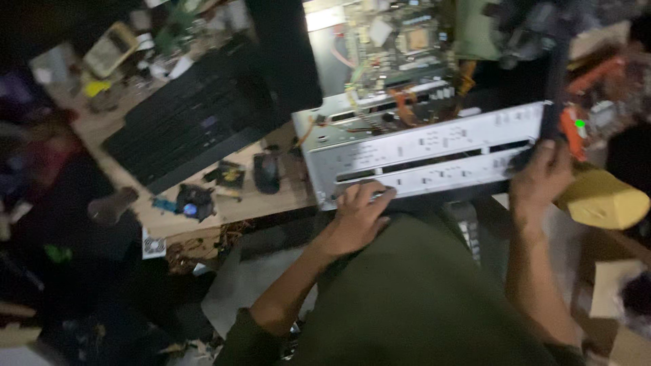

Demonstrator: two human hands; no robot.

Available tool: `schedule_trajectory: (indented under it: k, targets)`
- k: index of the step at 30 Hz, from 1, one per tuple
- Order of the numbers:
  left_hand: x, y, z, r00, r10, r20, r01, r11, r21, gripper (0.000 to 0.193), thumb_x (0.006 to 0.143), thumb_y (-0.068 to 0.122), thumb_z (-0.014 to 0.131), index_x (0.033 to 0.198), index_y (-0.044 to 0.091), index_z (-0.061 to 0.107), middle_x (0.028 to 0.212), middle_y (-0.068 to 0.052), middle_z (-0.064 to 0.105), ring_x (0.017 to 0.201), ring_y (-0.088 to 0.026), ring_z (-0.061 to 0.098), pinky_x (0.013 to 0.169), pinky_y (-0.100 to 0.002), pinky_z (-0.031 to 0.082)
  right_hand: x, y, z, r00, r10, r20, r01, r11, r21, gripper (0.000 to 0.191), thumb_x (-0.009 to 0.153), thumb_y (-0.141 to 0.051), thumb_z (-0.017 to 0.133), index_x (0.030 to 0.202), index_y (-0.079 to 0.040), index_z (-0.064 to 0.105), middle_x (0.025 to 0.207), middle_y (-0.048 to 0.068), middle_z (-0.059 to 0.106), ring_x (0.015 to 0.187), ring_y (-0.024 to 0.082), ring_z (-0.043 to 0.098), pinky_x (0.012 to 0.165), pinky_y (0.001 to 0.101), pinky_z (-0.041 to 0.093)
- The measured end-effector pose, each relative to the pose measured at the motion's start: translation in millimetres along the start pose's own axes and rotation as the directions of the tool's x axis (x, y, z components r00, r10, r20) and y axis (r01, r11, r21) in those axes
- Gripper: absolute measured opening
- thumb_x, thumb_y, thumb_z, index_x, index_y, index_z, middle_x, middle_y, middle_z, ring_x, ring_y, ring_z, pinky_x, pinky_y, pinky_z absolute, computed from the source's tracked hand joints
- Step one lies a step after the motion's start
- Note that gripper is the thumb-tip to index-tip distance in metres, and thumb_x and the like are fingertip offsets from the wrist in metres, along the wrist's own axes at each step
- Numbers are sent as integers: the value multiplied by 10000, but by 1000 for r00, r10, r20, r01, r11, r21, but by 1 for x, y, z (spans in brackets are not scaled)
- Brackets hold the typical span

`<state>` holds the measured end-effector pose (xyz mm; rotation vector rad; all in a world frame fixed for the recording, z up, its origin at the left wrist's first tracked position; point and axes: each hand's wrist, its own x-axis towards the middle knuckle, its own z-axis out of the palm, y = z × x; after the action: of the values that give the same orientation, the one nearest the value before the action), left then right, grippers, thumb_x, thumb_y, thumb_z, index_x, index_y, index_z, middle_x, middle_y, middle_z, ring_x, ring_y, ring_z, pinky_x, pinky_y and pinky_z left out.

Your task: The person works on an open desktop computer case on a workbench, routing and connecting cables to the motherboard, handling a CPU cooler fan and a CPU, and repositioning the case. They then type on a keyboard while a monitor displays a boot screen, and resume handling components inside the case.

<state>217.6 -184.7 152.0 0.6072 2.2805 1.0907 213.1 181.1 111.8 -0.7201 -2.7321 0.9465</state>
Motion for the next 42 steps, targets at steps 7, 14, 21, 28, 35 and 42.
schedule_trajectory:
  k: [7,14,21,28,35,42]
  targets:
    - [-1,-6,-4,998,39,-59,-42,997,-58,612,876,186,783,1448,141,570,1412,-81,481,1252,-311,427,1028,-513,365,-1,-11,9,1000,-6,-6,7,989,150,335,1177,-168,445,1177,108,636,949,81,652,870,159,562,783,318,471]
    - [-4,-5,-7,994,54,-97,-61,996,-70,582,892,215,768,1438,142,581,1401,-55,506,1225,-275,424,1050,-461,340,-1,4,11,999,38,-32,-34,995,93,324,1182,-167,459,1104,97,631,887,106,621,842,165,540,760,338,452]
    - [-2,-5,-8,997,41,-64,-45,997,-55,564,889,223,772,1417,141,593,1390,-50,497,1198,-265,415,1033,-451,315,1,6,10,999,-15,-41,17,998,59,322,1157,-161,450,1110,104,628,885,107,641,823,170,562,738,358,458]
    - [-3,-4,-8,995,48,-86,-55,996,-76,581,885,221,779,1427,137,586,1400,-45,494,1202,-259,421,1039,-441,311,1,0,9,999,49,-18,-48,997,67,315,1164,-169,446,1070,85,607,860,77,603,781,154,510,693,351,417]
    - [0,-4,-9,1000,-1,6,1,995,-99,586,886,234,780,1425,134,574,1381,-69,492,1185,-263,405,1021,-443,304,-2,-5,8,1000,28,7,-29,988,150,377,1208,-227,455,1049,86,593,822,73,563,727,128,476,640,313,378]
    - [-1,-3,-8,997,36,-61,-42,995,-87,584,875,214,788,1420,139,593,1380,-53,505,1229,-259,414,1052,-442,310,-1,-1,9,1000,-8,-23,11,993,115,324,1160,-176,435,1079,83,612,864,64,601,796,133,513,705,319,422]
